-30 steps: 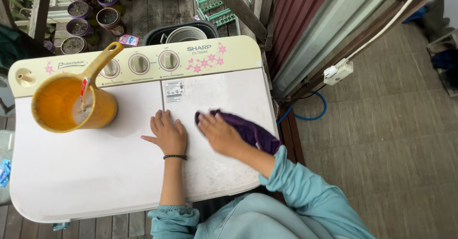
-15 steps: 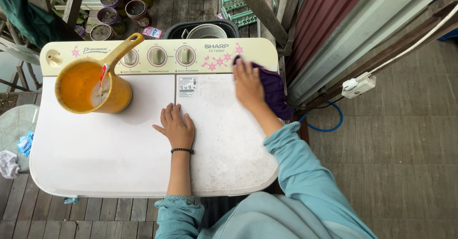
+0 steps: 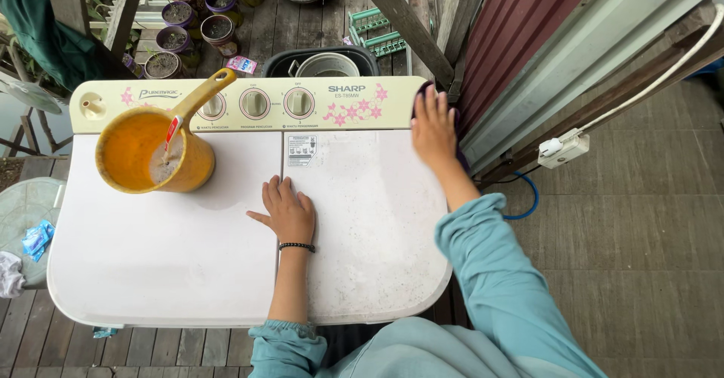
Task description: The person wipes the top lid and the control panel knobs of a washing machine using a cloth and a cleaning solution from a pitcher.
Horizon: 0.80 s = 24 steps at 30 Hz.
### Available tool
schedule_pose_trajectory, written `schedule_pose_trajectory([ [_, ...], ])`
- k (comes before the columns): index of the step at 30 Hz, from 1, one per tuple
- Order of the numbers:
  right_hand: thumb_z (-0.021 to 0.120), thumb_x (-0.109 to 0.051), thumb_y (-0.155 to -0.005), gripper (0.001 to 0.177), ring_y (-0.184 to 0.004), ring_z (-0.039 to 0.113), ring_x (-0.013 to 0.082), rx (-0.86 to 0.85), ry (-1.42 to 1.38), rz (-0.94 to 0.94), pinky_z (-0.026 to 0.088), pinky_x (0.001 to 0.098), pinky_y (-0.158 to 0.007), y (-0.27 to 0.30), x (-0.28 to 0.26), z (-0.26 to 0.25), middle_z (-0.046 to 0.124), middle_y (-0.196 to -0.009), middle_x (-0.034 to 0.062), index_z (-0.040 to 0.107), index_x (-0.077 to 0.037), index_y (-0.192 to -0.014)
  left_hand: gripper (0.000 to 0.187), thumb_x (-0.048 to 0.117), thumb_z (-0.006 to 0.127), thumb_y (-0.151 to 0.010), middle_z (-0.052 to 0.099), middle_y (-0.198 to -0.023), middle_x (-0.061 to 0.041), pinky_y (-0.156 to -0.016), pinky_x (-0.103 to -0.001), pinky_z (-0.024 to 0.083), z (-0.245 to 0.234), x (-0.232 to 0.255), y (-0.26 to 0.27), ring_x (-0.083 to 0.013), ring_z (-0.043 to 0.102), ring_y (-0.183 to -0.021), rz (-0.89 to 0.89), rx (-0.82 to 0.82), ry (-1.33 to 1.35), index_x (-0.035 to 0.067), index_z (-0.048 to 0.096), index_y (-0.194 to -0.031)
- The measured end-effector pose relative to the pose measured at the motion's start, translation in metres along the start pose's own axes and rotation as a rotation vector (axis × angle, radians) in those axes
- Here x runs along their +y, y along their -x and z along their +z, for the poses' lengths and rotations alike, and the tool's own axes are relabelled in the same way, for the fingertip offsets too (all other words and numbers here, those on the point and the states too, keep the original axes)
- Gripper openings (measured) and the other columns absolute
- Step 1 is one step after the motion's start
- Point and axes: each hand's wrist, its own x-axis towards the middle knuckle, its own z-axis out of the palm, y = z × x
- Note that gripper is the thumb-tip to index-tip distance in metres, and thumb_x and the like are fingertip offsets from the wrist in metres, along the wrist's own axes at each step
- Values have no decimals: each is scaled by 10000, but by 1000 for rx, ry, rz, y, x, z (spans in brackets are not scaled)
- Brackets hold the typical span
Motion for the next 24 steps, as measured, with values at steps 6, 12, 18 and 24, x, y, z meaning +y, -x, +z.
schedule_pose_trajectory([
  [6, 451, -234, -1089, 576, -1584, 130, 417, 159, -141, -29, 196, 537, -1266, -7, 24, 29, 146, -1718, 178, 317, -20, -1606, 391, 163, 595, -900, 461, -1528, -105, -1094, -834, 2, 4, 1, -2, -329, 336, -1496, 23, 102, 98, 50, 592, -1274],
  [12, 454, 24, -956, 665, -1527, 276, 302, 140, 359, -173, 273, 385, -1191, 30, -10, 58, 197, -1705, 161, 351, -77, -1604, 338, 155, 595, -905, 501, -1474, -105, -1113, -831, 7, -2, 4, -4, -301, 388, -1468, 4, 98, 150, 67, 597, -1231],
  [18, 519, 25, -999, 431, -1292, 606, 339, 79, -406, -118, 521, 360, -1057, 44, -52, 8, 555, -1485, 201, 548, 2, -1429, 420, 181, 655, -896, 529, -1434, -126, -1094, -800, 19, -5, 11, -3, -349, 417, -1426, 11, 145, 103, 57, 585, -1291],
  [24, 456, 41, -1046, 446, -1225, 687, 252, 200, -1406, -74, 522, 315, -1059, -16, -80, -91, 619, -1425, 167, 484, 23, -1491, 739, 241, 795, -866, 530, -1464, -178, -1157, -442, 373, -13, 92, -1, -356, 490, -1382, 296, -27, 782, -11, 446, -1467],
])
